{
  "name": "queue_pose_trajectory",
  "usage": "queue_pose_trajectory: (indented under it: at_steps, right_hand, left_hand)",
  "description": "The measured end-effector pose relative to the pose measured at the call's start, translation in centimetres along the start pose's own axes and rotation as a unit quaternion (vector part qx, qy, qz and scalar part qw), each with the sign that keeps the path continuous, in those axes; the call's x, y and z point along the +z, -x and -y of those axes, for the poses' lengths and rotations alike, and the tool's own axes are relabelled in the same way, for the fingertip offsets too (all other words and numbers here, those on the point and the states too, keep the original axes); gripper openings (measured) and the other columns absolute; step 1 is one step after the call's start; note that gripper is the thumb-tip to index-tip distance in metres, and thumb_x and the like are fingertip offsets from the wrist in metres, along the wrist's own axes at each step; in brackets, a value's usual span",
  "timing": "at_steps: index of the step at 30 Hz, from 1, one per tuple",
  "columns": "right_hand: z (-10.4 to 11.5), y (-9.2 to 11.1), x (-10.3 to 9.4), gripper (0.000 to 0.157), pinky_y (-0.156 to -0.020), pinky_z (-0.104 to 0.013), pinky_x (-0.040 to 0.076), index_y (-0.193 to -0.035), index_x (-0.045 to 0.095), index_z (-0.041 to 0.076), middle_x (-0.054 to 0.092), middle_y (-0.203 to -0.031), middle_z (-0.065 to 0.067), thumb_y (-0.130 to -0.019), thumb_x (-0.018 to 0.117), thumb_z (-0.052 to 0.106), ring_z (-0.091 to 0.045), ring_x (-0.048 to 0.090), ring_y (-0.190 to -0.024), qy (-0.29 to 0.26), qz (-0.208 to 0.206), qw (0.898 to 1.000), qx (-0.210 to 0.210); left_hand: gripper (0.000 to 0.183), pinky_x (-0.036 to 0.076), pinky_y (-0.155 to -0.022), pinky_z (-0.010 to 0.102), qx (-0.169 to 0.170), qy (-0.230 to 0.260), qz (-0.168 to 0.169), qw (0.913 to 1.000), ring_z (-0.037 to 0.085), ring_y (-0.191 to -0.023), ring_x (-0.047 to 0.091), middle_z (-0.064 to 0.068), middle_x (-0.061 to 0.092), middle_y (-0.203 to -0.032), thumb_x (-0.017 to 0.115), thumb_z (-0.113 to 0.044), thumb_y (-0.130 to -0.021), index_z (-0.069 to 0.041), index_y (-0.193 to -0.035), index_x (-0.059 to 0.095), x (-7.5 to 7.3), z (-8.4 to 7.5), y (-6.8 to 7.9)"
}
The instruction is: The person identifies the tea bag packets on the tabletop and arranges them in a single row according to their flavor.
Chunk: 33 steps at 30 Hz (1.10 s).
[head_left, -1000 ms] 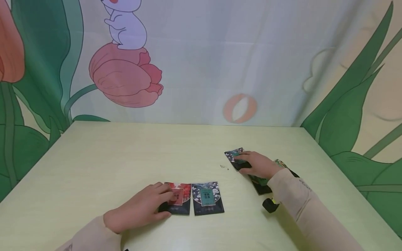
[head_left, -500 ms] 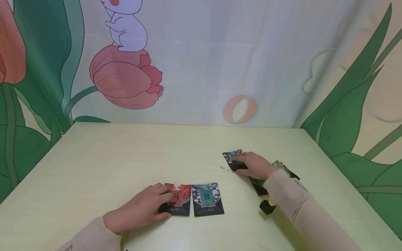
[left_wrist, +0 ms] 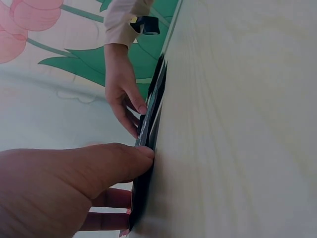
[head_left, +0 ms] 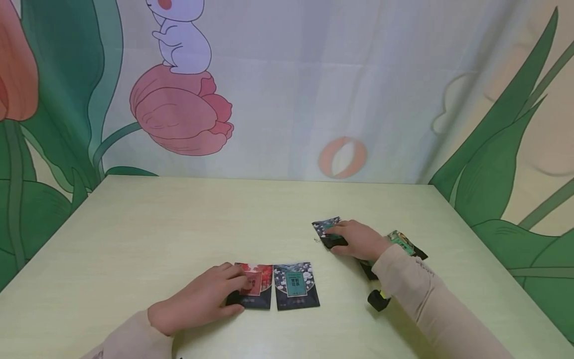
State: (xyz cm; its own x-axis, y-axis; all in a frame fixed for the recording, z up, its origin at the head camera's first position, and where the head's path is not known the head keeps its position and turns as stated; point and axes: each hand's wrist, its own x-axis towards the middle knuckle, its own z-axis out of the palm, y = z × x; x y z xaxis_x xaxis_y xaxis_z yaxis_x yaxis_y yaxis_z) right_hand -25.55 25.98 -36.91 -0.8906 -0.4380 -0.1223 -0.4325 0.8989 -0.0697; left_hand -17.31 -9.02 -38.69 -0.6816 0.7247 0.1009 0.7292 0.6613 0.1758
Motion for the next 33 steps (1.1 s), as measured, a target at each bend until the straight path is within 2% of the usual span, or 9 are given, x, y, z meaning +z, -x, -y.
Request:
queue_pose_trajectory:
  at_steps: [5,13,23,33]
  right_hand:
    - [0.6,0.1,-0.1,0.05,-0.099,-0.046,0.038,-0.13,0.049,0.019,0.049,-0.132,-0.012,-0.085,0.058,0.039,-0.032,0.045,-0.122,0.007,0.002,1.0,-0.003]
    - [1.3,0.4,0.0,0.05,-0.099,-0.045,0.038,-0.128,0.05,0.019,0.049,-0.131,-0.012,-0.084,0.059,0.04,-0.031,0.046,-0.121,0.019,0.003,1.0,-0.017]
    - [2.3,1.4,0.5,0.05,-0.096,-0.046,0.04,-0.127,0.051,0.019,0.051,-0.128,-0.012,-0.083,0.06,0.041,-0.031,0.049,-0.116,0.029,-0.01,0.999,-0.034]
    - [3.4,2.7,1.0,0.05,-0.09,-0.043,0.045,-0.124,0.055,0.022,0.055,-0.12,-0.008,-0.08,0.062,0.044,-0.027,0.054,-0.106,0.055,-0.034,0.998,-0.02]
  left_hand:
    - [0.035,0.046,-0.086,0.032,0.002,-0.001,-0.004,1.0,0.01,-0.097,0.049,-0.007,0.056,-0.106,0.069,-0.039,-0.075,-0.023,-0.103,0.059,0.0,0.0,0.0]
    - [0.037,0.046,-0.087,0.034,-0.015,0.005,0.011,0.9998,0.011,-0.1,0.049,-0.006,0.056,-0.108,0.069,-0.042,-0.074,-0.023,-0.105,0.06,-0.2,0.0,0.0]
    - [0.037,0.046,-0.086,0.032,-0.008,0.0,0.007,0.9999,0.009,-0.096,0.048,-0.007,0.056,-0.106,0.069,-0.042,-0.075,-0.023,-0.105,0.059,-0.1,0.1,-0.2]
    - [0.038,0.046,-0.087,0.033,-0.01,-0.014,0.008,0.9998,0.01,-0.098,0.047,-0.006,0.055,-0.109,0.069,-0.044,-0.074,-0.023,-0.105,0.059,0.3,0.1,-0.1]
